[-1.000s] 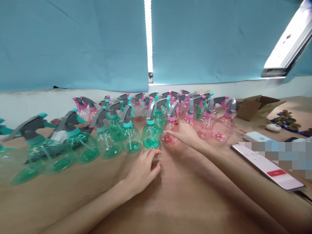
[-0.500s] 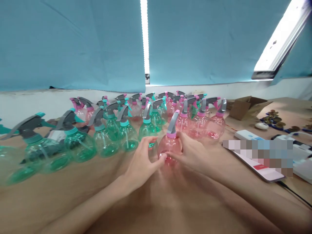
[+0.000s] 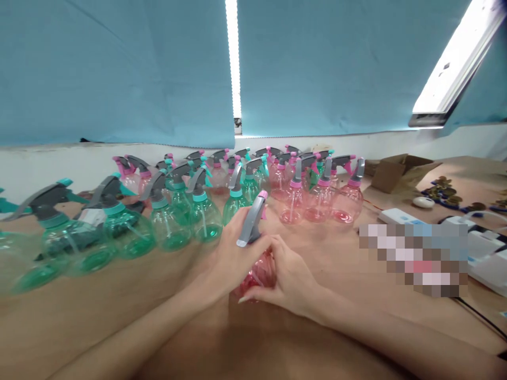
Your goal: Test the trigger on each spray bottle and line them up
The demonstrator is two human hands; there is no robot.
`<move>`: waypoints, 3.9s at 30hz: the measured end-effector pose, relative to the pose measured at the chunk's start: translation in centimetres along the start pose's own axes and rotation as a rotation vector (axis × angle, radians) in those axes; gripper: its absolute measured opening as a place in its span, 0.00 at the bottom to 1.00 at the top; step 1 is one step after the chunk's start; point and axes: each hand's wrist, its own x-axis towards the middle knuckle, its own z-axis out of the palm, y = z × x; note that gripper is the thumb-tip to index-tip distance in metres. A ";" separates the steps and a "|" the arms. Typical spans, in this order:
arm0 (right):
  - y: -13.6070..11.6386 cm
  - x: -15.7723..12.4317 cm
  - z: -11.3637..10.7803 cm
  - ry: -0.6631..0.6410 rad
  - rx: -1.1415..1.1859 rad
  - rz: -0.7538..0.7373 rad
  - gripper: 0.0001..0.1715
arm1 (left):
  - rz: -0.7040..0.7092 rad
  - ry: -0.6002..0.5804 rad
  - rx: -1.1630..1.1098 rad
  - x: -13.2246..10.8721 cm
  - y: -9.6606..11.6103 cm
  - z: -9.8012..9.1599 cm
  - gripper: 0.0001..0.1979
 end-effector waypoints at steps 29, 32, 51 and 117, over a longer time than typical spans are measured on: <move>8.5 0.3 -3.6 -0.301 -0.182 -0.029 0.20 | -0.060 -0.108 -0.052 0.4 0.1 -1.2 0.06; 8.9 0.2 -3.6 -0.293 -0.226 -0.017 0.22 | -0.062 -0.176 -0.076 0.7 0.1 -1.6 0.14; 9.2 0.0 -3.5 -0.304 -0.257 -0.005 0.26 | -0.060 -0.163 -0.137 0.4 0.2 -1.8 0.19; 9.3 -0.1 -3.2 -0.260 -0.299 -0.053 0.26 | -0.033 -0.118 -0.192 0.2 -0.2 -1.6 0.05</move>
